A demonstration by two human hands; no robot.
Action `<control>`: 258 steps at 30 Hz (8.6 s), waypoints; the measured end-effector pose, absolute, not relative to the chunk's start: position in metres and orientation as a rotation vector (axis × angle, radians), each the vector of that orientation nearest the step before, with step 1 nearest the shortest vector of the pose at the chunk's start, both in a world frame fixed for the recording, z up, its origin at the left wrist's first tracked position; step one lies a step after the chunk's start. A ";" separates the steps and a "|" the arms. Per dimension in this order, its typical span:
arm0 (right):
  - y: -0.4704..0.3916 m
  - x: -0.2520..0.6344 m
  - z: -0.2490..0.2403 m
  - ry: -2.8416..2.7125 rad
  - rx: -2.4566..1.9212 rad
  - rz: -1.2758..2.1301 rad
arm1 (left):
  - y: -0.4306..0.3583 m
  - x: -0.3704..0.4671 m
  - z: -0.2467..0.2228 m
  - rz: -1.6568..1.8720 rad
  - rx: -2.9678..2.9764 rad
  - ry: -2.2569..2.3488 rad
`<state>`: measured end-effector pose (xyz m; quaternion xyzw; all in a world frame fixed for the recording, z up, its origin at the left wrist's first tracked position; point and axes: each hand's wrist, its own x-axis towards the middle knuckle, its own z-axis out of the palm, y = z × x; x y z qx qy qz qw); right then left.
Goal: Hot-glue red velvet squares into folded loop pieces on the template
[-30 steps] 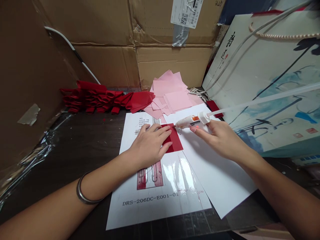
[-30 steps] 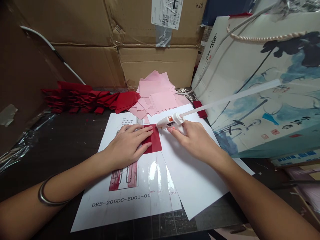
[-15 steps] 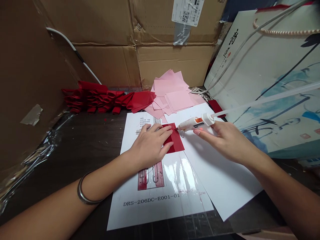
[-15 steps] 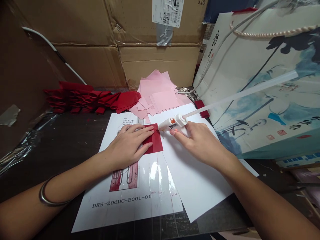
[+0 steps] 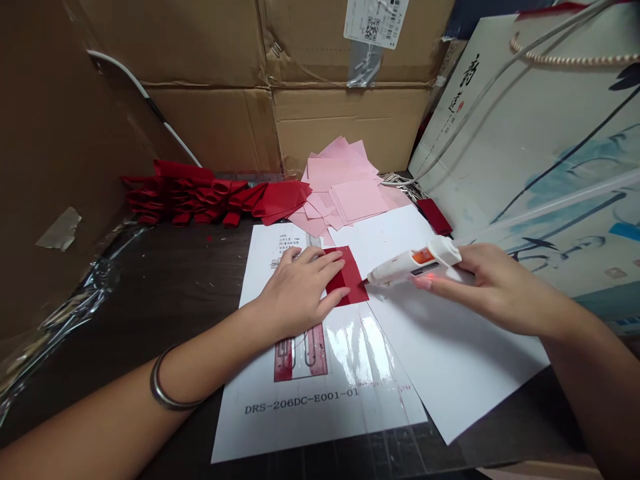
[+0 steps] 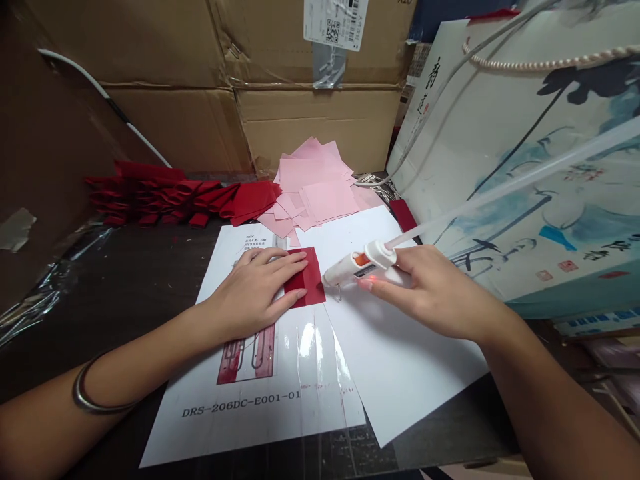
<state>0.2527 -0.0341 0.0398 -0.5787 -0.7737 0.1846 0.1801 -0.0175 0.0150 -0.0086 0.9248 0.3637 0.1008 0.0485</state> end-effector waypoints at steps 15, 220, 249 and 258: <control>-0.035 0.252 0.042 -2.240 -1.639 0.646 | 0.014 -0.017 -0.007 0.306 2.786 1.126; 0.016 0.173 -0.006 -2.165 -1.658 0.418 | 0.016 -0.021 -0.013 0.520 2.774 1.098; 0.016 0.176 -0.008 -2.038 -1.703 0.525 | 0.016 -0.020 -0.012 0.484 2.784 1.121; 0.017 0.174 0.000 -1.845 -1.745 0.649 | 0.016 -0.021 -0.012 0.499 2.780 1.106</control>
